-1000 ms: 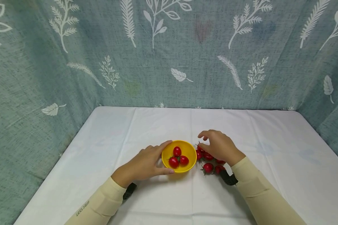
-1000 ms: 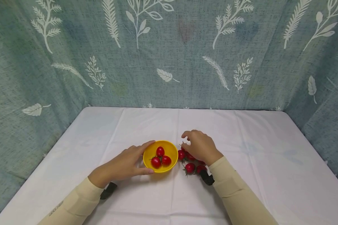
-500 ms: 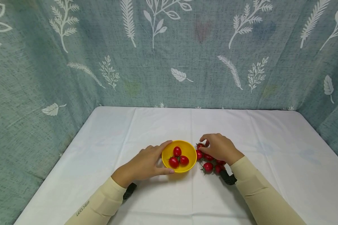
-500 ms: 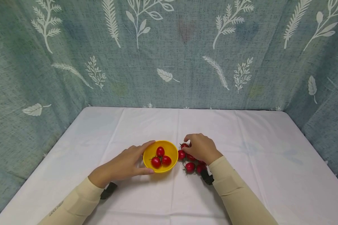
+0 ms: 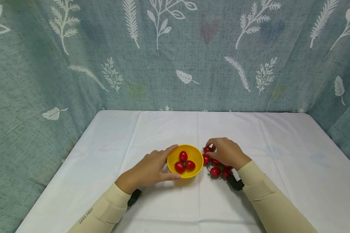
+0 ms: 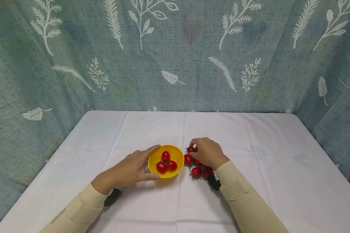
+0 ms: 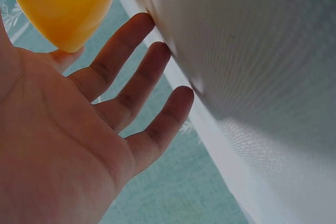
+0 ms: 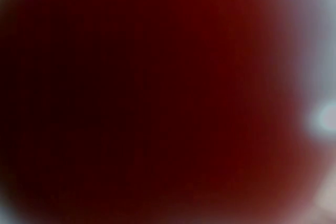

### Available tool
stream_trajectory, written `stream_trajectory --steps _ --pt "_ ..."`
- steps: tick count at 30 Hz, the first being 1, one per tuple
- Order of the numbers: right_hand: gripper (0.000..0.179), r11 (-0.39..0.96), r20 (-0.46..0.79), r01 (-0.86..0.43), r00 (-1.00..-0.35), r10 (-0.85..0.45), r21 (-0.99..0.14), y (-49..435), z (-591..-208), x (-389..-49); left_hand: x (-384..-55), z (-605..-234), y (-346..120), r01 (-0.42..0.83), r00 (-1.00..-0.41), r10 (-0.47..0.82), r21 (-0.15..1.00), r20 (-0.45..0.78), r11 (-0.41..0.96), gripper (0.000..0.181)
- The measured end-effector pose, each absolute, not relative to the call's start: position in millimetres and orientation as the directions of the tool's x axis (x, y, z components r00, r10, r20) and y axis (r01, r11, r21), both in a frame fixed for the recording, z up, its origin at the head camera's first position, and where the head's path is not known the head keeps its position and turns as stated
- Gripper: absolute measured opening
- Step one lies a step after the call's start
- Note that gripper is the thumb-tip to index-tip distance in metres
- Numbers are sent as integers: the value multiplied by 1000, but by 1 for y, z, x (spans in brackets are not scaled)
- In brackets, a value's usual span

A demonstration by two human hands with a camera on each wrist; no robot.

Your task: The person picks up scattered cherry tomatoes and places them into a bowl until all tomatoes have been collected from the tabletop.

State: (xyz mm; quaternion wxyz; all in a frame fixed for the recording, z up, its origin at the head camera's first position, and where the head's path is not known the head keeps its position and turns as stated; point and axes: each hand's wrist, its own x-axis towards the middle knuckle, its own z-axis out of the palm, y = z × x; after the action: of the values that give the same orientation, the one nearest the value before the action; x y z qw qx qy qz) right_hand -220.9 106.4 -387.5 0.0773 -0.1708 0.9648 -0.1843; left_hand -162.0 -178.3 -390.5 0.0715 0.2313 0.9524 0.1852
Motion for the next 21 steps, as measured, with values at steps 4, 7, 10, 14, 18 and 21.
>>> stream_trajectory --steps 4,7,10,14,18,21 --pt "31 874 -73 -309 -930 -360 -376 107 -387 -221 -162 -390 -178 413 -883 467 388 -52 824 101" --pt "31 874 -63 -311 -931 -358 -373 106 -385 -220 -162 -391 -178 413 -883 467 387 -51 824 102" --pt "31 873 -54 -311 -933 -355 -375 106 -383 -219 -163 -391 -178 412 -883 466 387 -53 825 102" --pt "31 868 -27 -316 -935 -353 -383 105 -380 -216 -163 -391 -178 412 -882 468 392 -53 822 101" --pt "32 860 7 -331 -934 -356 -388 102 -378 -214 -162 -391 -178 411 -882 467 391 -56 823 102" --pt "32 855 39 -348 -931 -362 -385 100 -377 -213 -162 -391 -178 410 -884 465 388 -56 826 102"
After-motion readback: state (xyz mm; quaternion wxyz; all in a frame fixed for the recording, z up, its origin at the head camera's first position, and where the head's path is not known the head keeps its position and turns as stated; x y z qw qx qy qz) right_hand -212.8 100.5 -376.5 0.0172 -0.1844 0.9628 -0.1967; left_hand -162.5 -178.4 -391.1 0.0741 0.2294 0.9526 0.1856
